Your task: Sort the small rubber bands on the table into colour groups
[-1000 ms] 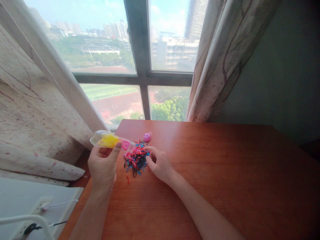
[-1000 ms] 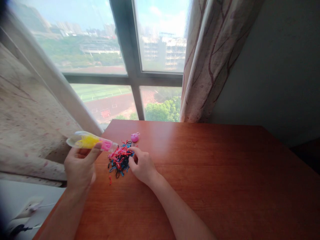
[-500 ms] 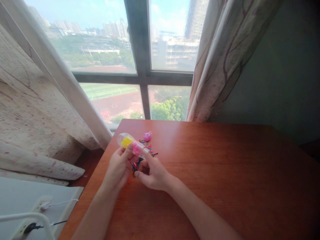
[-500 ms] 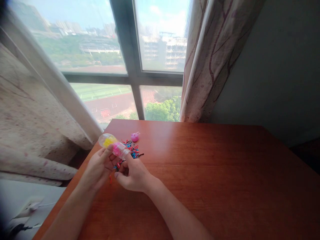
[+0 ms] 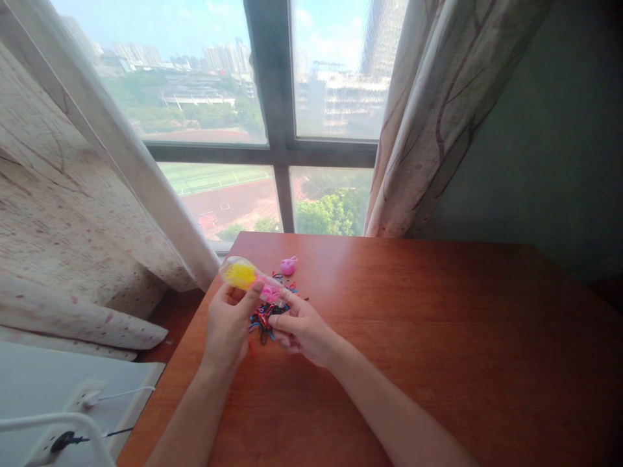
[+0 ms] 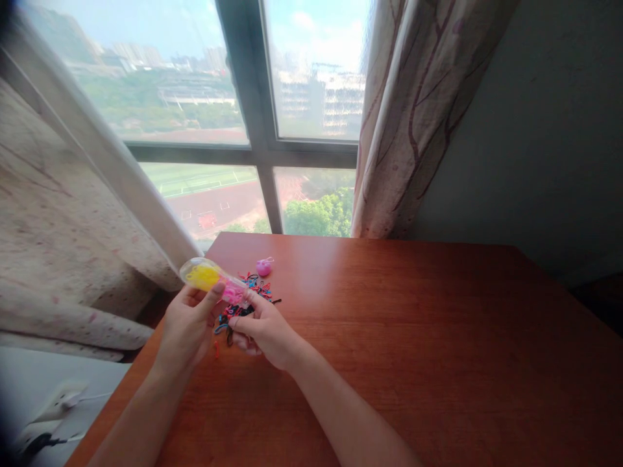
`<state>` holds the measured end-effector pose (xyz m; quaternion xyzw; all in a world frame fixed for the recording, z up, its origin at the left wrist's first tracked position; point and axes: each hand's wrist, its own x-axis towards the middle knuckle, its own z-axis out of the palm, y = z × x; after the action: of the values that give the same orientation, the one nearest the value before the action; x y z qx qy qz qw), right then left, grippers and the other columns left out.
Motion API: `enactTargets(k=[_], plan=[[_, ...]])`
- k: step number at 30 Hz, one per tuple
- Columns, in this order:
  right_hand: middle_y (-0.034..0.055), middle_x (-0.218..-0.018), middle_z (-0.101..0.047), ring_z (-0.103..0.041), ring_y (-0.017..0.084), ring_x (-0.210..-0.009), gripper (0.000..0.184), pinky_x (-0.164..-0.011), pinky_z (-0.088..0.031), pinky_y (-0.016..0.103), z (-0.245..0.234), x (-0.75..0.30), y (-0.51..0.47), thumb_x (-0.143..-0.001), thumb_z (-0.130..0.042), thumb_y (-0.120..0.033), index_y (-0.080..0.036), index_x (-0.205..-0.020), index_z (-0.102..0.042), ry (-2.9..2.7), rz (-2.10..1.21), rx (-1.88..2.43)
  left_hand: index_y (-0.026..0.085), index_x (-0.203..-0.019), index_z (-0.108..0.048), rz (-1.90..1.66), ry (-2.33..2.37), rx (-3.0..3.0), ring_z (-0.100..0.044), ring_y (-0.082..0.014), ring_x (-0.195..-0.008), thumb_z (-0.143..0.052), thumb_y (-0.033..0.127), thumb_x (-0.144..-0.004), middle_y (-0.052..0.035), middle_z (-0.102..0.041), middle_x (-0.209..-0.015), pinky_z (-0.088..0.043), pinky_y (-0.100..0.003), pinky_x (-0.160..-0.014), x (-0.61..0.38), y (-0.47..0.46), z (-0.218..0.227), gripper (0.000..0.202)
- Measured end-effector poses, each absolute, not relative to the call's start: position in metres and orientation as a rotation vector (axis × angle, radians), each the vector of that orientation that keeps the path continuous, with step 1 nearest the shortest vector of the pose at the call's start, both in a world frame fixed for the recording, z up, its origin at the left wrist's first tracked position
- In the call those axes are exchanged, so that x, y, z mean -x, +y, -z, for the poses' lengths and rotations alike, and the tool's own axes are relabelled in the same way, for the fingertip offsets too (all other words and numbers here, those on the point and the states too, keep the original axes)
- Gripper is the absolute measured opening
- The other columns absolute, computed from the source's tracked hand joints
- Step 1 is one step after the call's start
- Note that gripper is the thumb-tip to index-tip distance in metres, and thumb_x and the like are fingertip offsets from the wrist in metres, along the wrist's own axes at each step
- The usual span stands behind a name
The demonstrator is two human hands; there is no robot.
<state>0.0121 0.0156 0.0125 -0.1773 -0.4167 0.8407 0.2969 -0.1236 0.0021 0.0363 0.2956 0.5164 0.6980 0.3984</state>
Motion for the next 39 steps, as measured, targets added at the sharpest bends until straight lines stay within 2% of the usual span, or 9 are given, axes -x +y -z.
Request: enactTargets(k=[4,7,10,13,16,26,33,39], plan=[[-0.0133,-0.045,-0.045,-0.029,0.005,-0.034,0.072,-0.035,-0.017,0.015,-0.013,-0.009,0.016,-0.079,-0.07,-0.037,-0.021,-0.143,-0.041,-1.12,-2.194,0.489,0.014,-0.095,-0.069,-1.818,1.271,-0.691,-0.068,-0.0156,-0.075,-0.092,0.035,-0.055,-0.0009,-0.072,-0.083,-0.053,-0.024,-0.07,0.12,0.003,-0.039,0.051],[-0.0135,-0.043,-0.045,-0.031,0.006,-0.033,0.071,-0.036,-0.023,0.015,-0.007,-0.005,0.017,-0.081,-0.065,-0.036,-0.016,-0.144,-0.04,-1.226,-2.095,0.544,0.015,-0.093,-0.069,-1.848,1.247,-0.633,-0.067,-0.0139,-0.072,-0.092,0.033,-0.055,-0.0001,-0.071,-0.084,-0.053,-0.023,-0.067,0.121,0.005,-0.038,0.048],[-0.0133,-0.043,-0.044,-0.035,0.006,-0.035,0.064,-0.04,-0.028,0.016,0.003,-0.004,0.019,-0.084,-0.06,-0.028,-0.015,-0.144,-0.043,-1.461,-1.845,0.66,0.015,-0.089,-0.068,-1.847,1.231,-0.578,-0.066,-0.0117,-0.067,-0.091,0.033,-0.057,0.0009,-0.07,-0.082,-0.054,-0.023,-0.066,0.124,0.006,-0.037,0.044],[-0.0135,-0.046,-0.043,-0.034,0.005,-0.038,0.062,-0.042,-0.027,0.016,0.01,-0.007,0.021,-0.085,-0.055,-0.017,-0.019,-0.146,-0.042,-1.736,-1.557,0.735,0.014,-0.086,-0.067,-1.843,1.215,-0.548,-0.065,-0.0099,-0.064,-0.092,0.031,-0.055,0.0015,-0.07,-0.082,-0.055,-0.022,-0.065,0.127,0.006,-0.036,0.043],[-0.0125,-0.049,-0.044,-0.036,0.006,-0.041,0.063,-0.044,-0.027,0.016,0.012,-0.011,0.023,-0.085,-0.054,-0.013,-0.02,-0.146,-0.042,-1.884,-1.397,0.74,0.015,-0.086,-0.067,-1.835,1.223,-0.549,-0.065,-0.0098,-0.066,-0.092,0.031,-0.055,0.001,-0.072,-0.085,-0.055,-0.022,-0.065,0.129,0.006,-0.038,0.042],[-0.0125,-0.05,-0.04,-0.032,0.006,-0.041,0.051,-0.044,-0.025,0.016,0.011,-0.011,0.022,-0.085,-0.054,-0.019,-0.018,-0.136,-0.051,-1.813,-1.428,0.808,0.016,-0.084,-0.066,-1.858,1.278,-0.601,-0.069,-0.0137,-0.075,-0.091,0.03,-0.056,0.0,-0.073,-0.088,-0.057,-0.022,-0.067,0.137,0.006,-0.039,0.04],[-0.0099,-0.052,-0.044,-0.038,0.008,-0.044,0.03,-0.046,-0.026,0.019,0.014,-0.015,0.029,-0.084,-0.054,-0.021,-0.018,-0.112,-0.063,-1.78,-1.274,0.854,0.017,-0.084,-0.068,-1.872,1.3,-0.641,-0.067,-0.0124,-0.074,-0.092,0.032,-0.053,0.0016,-0.07,-0.087,-0.056,-0.023,-0.07,0.133,0.006,-0.041,0.042],[-0.0075,-0.053,-0.047,-0.043,0.01,-0.047,0.027,-0.051,-0.032,0.02,0.014,-0.02,0.035,-0.085,-0.051,-0.022,-0.017,-0.104,-0.068,-1.755,-1.194,0.949,0.017,-0.086,-0.068,-1.953,1.357,-0.725,-0.068,-0.0135,-0.08,-0.09,0.031,-0.059,0.0014,-0.07,-0.085,-0.055,-0.021,-0.075,0.133,0.005,-0.043,0.037]])
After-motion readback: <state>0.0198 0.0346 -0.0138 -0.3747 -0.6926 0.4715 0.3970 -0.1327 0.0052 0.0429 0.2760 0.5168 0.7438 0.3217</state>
